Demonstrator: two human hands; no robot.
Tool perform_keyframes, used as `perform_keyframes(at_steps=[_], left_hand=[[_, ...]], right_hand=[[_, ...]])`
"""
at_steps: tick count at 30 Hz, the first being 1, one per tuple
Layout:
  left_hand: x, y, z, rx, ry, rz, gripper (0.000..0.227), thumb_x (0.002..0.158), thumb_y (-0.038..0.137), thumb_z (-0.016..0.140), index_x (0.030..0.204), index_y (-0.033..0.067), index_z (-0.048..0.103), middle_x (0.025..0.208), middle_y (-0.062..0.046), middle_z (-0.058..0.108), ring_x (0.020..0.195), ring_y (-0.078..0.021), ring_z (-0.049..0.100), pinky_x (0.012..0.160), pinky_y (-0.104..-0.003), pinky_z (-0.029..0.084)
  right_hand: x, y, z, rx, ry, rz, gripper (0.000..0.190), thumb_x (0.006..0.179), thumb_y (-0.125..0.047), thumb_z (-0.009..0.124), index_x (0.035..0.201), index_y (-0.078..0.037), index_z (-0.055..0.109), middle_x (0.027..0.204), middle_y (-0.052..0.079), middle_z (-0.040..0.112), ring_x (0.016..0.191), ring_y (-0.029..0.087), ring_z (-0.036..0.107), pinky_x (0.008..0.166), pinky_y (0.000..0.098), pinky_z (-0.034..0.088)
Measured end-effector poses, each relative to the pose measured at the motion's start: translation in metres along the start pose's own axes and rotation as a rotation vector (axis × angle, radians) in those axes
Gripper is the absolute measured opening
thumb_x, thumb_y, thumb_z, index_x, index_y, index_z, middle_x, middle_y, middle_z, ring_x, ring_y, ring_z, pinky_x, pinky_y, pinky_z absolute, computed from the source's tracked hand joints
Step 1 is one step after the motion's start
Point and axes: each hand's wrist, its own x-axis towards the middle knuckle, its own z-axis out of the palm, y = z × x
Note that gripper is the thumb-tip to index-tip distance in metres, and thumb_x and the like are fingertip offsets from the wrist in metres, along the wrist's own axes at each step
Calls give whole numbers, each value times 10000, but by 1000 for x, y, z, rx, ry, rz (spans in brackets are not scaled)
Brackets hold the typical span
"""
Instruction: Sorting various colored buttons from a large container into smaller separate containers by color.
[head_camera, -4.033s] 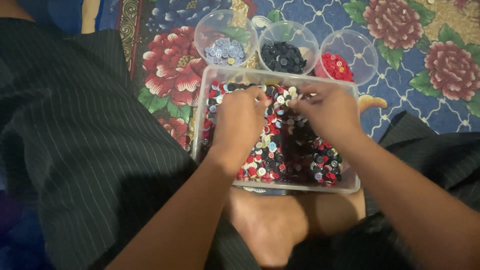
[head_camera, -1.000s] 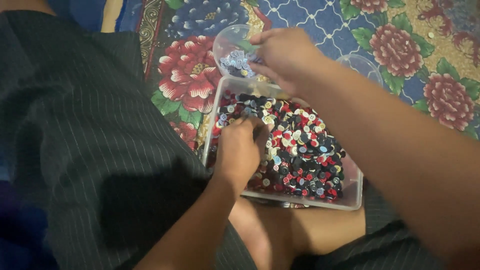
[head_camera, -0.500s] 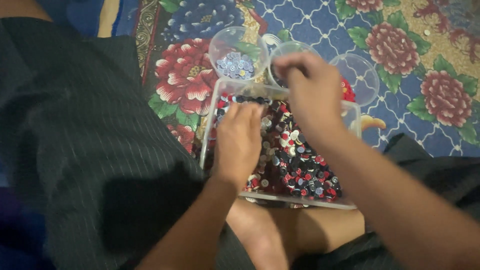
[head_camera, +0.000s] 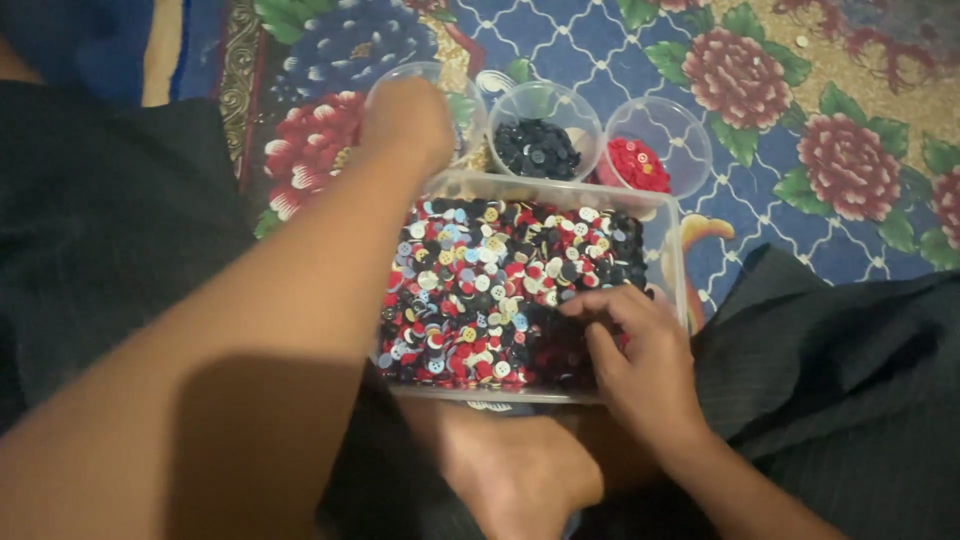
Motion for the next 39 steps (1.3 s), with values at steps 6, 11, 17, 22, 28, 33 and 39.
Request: perform_keyframes(at_steps=[6, 11, 17, 22, 28, 33, 39], left_hand=[[-12, 14, -66, -180, -15, -325, 239, 870, 111, 610, 992, 102, 815, 1006, -178, 752, 874, -405, 729, 721, -559, 559], [-14, 4, -55, -83, -129, -186, 215, 742, 97, 758, 950, 103, 811, 978, -177, 759, 879, -389, 727, 705, -515, 582], [-10, 6, -47, 24, -202, -186, 260, 778, 206, 789, 1014, 99, 803, 1032, -169, 755, 903, -336, 723, 726, -476, 593], [-10, 6, -48, 0, -233, -209, 226, 794, 98, 727, 1008, 80, 799, 1056, -176, 751, 940, -354, 721, 759, -485, 587], [-21, 5, -65, -114, -98, -160, 294, 728, 204, 727, 1008, 138, 788, 1003, -183, 745, 899, -420, 695, 706, -532, 583], [-46, 14, -88, -328, 36, -346, 301, 778, 191, 641, 1037, 103, 769, 960, -188, 747, 862, -446, 689, 701, -560, 554], [-72, 20, -101, -559, 75, -577, 135, 857, 206, 679, 772, 289, 743, 743, 27, 729, 729, -258, 682, 692, -462, 545]], right_hand=[[1, 8, 5, 1, -60, 23, 278, 813, -3, 595, 992, -107, 781, 960, 12, 729, 687, 163, 623, 663, 270, 513], [1, 3, 7, 14, -36, -20, 259, 812, 14, 597, 975, -99, 764, 971, 0, 723, 707, 160, 639, 676, 269, 515], [3, 1, 7, 0, -27, -30, 264, 803, 27, 601, 975, -96, 758, 975, 3, 726, 720, 163, 650, 690, 273, 524], [3, 1, 7, 11, -19, -27, 252, 814, 32, 606, 978, -83, 759, 960, 8, 723, 653, 141, 622, 632, 260, 517], [1, 3, 9, 0, 16, -52, 236, 816, 28, 611, 963, -75, 765, 970, 17, 735, 696, 160, 643, 665, 269, 523], [1, 4, 10, -24, 31, -37, 223, 827, -4, 604, 954, -84, 768, 970, 19, 727, 709, 179, 629, 678, 284, 505], [0, 5, 9, 2, 58, -92, 220, 814, 11, 603, 941, -68, 764, 928, 34, 735, 645, 175, 586, 642, 280, 481]])
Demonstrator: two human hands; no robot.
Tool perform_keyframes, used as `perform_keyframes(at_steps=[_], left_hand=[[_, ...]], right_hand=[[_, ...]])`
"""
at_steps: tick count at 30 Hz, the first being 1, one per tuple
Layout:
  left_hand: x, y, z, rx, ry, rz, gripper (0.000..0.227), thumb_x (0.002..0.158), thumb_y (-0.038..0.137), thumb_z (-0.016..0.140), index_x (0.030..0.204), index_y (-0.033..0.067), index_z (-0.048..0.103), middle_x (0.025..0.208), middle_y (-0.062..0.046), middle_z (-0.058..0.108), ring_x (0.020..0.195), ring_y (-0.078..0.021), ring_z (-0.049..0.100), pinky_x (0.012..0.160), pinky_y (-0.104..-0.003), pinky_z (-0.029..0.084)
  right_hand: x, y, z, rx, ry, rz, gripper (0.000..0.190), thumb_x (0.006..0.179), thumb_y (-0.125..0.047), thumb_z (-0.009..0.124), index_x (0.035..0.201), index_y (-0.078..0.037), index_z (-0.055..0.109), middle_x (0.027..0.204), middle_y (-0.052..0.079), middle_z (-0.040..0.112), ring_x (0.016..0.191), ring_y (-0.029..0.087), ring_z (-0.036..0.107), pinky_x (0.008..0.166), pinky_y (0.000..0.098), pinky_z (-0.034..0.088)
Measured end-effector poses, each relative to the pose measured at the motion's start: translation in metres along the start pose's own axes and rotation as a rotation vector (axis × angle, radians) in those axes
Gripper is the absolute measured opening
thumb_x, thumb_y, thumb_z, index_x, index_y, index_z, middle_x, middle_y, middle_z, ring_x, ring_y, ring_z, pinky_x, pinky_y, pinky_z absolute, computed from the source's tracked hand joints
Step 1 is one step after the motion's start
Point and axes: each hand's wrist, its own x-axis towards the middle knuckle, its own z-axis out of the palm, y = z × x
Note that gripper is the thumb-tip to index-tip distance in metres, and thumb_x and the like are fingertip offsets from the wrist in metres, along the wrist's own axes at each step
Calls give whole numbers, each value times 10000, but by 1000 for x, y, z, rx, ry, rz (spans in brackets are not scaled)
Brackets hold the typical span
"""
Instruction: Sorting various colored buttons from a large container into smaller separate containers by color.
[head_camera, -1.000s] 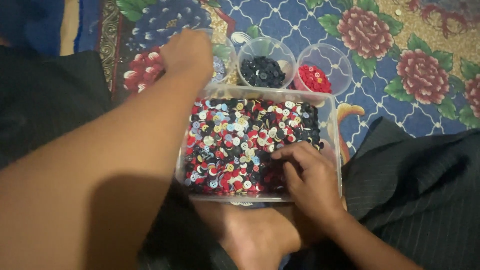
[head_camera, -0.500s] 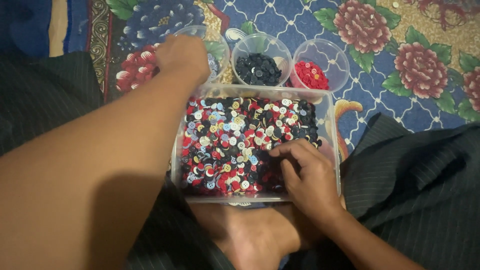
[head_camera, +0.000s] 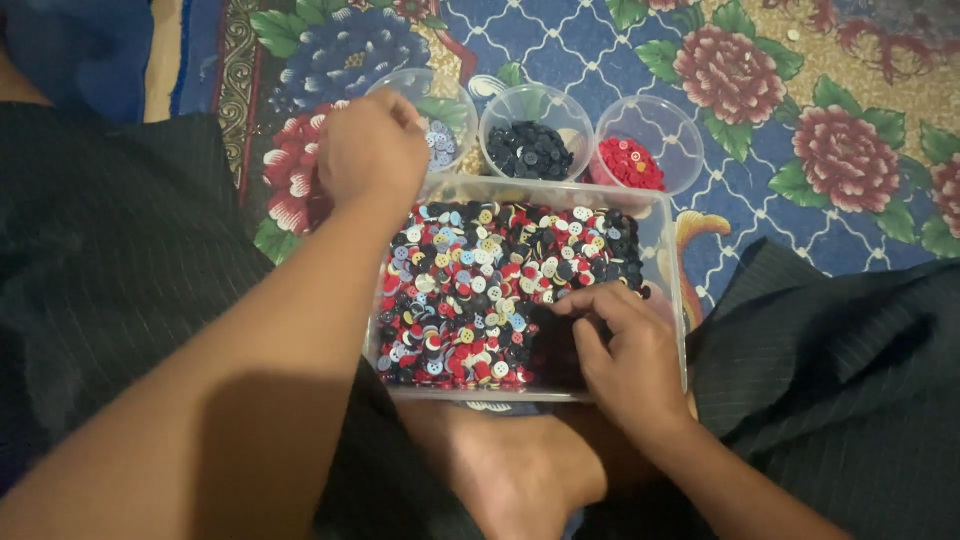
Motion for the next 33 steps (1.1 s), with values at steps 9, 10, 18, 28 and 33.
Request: perform_keyframes(at_steps=[9, 10, 18, 28, 33], left_hand=[[-104, 15, -22, -433, 231, 429, 75, 871, 52, 627, 912, 73, 686, 848, -66, 719, 734, -264, 653, 711, -386, 524], [-115, 12, -20, -432, 237, 423, 75, 871, 52, 627, 912, 73, 686, 848, -66, 719, 734, -264, 653, 711, -386, 524], [-151, 4, -6, -211, 109, 438, 254, 1030, 218, 611, 1254, 116, 676, 1143, -108, 658, 1013, -325, 594, 868, -444, 469], [-151, -3, 5, -36, -173, 592, 325, 913, 318, 725, 1202, 169, 719, 1330, -56, 594, 1301, -339, 469, 940, -487, 438], [-152, -1, 6, 2, -255, 534, 335, 863, 294, 793, 1152, 134, 739, 1379, -97, 502, 1352, -374, 352, 1022, -541, 354]], right_hand=[[-1, -2, 0, -61, 26, 21, 230, 817, -14, 617, 957, -120, 766, 900, 27, 714, 752, 213, 537, 725, 325, 457], [0, 0, 2, -61, 21, 15, 230, 817, -14, 617, 957, -120, 766, 900, 27, 714, 752, 213, 537, 725, 325, 457], [3, 2, -1, -84, 65, 118, 254, 841, -12, 655, 993, -169, 784, 986, 59, 737, 955, 335, 696, 883, 451, 520], [51, 34, 16, -380, 72, 64, 257, 906, -137, 703, 1132, -253, 740, 1062, 69, 665, 1041, 338, 669, 898, 455, 530], [58, 53, 19, -361, 33, 134, 325, 919, -190, 729, 1243, -178, 722, 1086, 133, 659, 1055, 388, 681, 904, 489, 544]])
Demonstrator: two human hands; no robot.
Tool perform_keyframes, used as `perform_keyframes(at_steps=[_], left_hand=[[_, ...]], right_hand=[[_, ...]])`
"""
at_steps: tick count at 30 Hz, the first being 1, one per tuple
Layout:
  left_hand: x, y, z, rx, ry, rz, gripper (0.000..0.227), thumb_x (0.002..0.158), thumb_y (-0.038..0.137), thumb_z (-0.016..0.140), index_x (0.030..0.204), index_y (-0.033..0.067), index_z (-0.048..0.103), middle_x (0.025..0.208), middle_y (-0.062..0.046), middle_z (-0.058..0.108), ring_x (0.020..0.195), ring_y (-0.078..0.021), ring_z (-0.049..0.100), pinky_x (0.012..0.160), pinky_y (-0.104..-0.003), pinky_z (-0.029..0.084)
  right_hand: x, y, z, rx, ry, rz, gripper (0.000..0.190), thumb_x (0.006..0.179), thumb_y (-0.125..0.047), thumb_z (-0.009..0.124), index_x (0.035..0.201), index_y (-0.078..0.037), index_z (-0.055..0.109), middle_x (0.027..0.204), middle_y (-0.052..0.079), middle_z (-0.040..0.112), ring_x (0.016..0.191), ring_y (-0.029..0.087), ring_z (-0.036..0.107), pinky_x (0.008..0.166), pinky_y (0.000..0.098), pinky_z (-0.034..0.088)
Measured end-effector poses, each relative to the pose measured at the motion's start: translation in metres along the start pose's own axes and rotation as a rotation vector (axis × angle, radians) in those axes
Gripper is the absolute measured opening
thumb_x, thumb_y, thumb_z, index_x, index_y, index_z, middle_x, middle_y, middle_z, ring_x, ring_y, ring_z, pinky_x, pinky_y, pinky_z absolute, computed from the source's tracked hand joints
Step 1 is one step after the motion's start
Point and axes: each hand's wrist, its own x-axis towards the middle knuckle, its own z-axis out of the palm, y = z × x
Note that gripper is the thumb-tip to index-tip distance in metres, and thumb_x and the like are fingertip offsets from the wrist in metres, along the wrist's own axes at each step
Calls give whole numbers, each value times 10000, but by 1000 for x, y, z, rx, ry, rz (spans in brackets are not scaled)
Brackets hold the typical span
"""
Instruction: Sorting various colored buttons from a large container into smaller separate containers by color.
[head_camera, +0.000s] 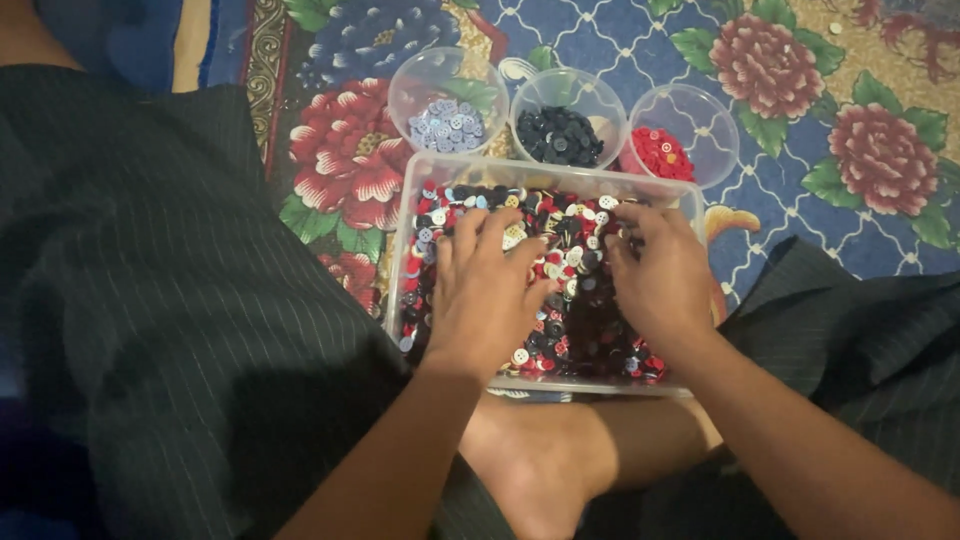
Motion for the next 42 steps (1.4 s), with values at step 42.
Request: perform_keyframes(at_steps=[42], left_hand=[[-1, 0, 2, 126, 140, 36, 178, 841, 197, 806, 972, 93, 745, 1266, -63, 519, 1378, -357, 346, 1074, -536, 345]], right_hand=[[7, -24, 15, -62, -208, -30, 207, 860, -318, 809, 1002, -168, 809, 1038, 87, 657, 1059, 324, 629, 870, 431, 580]])
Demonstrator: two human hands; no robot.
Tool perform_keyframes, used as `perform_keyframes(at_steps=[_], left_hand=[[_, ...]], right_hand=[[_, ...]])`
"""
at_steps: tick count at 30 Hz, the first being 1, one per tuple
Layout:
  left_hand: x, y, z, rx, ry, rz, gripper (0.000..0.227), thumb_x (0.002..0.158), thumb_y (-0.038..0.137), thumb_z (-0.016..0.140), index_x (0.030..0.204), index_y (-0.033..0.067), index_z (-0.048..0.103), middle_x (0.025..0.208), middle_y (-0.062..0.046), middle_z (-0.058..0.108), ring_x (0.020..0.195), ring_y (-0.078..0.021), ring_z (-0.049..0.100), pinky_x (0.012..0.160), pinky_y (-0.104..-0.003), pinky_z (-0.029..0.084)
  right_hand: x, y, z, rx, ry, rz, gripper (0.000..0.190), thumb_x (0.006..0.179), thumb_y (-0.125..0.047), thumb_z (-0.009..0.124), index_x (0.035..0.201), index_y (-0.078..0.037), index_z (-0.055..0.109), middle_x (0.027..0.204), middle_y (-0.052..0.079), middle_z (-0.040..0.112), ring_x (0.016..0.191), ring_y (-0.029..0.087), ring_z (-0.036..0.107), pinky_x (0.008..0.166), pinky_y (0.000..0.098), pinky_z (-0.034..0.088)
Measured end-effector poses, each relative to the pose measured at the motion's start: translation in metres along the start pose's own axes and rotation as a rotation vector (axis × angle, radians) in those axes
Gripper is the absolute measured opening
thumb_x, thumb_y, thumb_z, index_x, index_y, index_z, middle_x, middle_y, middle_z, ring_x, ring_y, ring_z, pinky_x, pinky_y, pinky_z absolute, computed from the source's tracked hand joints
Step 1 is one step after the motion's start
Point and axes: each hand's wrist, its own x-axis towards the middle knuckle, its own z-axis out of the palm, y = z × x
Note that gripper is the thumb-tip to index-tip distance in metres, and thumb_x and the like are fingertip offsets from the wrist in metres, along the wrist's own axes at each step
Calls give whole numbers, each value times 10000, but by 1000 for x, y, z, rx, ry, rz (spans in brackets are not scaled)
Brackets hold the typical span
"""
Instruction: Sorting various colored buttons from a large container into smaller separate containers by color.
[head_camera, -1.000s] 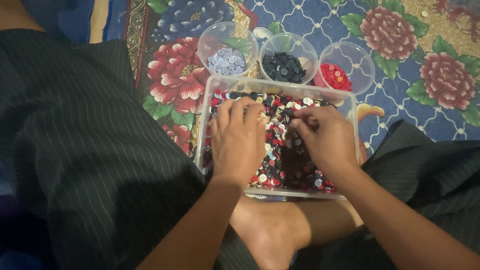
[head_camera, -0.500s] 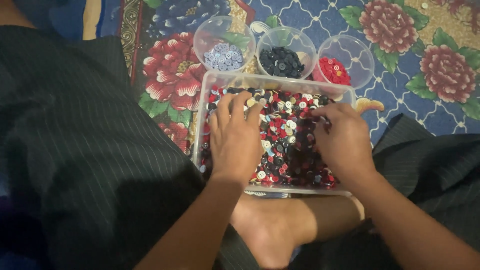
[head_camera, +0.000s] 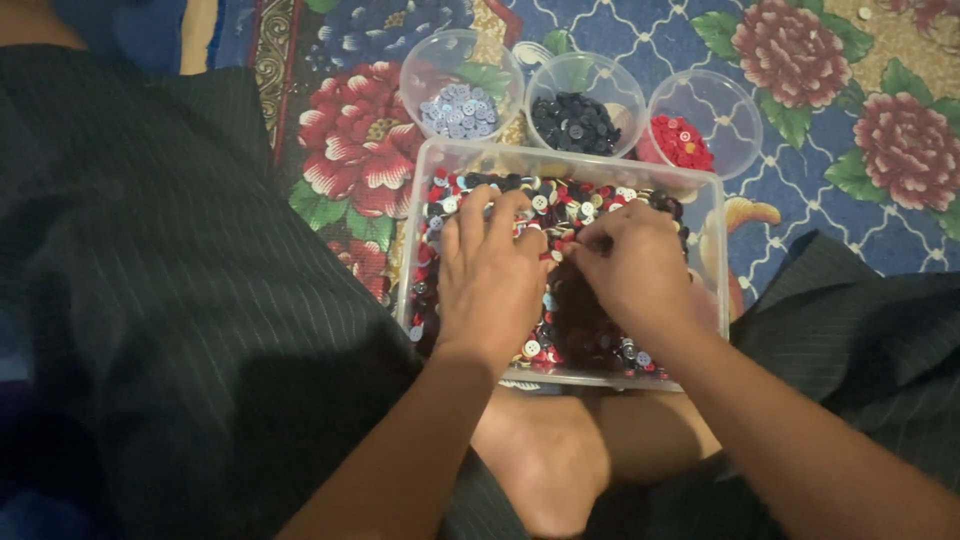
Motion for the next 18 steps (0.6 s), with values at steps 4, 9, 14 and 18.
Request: perform_keyframes(at_steps=[4, 9, 14, 18], left_hand=[[2, -2, 0, 9, 22, -1, 108, 862, 202, 791, 905, 115, 745, 1194, -36, 543, 1350, -329, 369, 1051, -511, 370], [3, -3, 6, -23, 84, -24, 78, 974, 239, 664, 1025, 183, 645, 1046, -3, 607, 1296, -273, 459, 970, -457, 395], [0, -7, 7, -4, 66, -65, 257, 926, 123, 675, 1163, 201, 614, 1026, -1, 640, 1270, -255, 474, 925, -422, 404], [2, -3, -1, 10, 80, -32, 366, 856, 54, 743, 1193, 177, 669, 1146, -37, 619, 1308, -302, 441, 942, -438, 404]], right_hand=[[-8, -2, -22, 31, -42, 74, 173, 884, -334, 786, 991, -202, 819, 1046, 72, 678, 1059, 330, 650, 862, 444, 584], [-22, -18, -58, 204, -96, 362, 243, 859, -366, 734, 1066, -239, 727, 1061, 39, 733, 1095, 285, 684, 950, 450, 540], [-14, -24, -40, 255, -147, 276, 210, 867, -307, 729, 1055, -221, 758, 1007, 22, 778, 1009, 252, 738, 912, 426, 557], [-3, -21, -23, 138, -139, 171, 251, 855, -325, 777, 1034, -149, 785, 980, 70, 787, 1017, 312, 740, 891, 452, 571]])
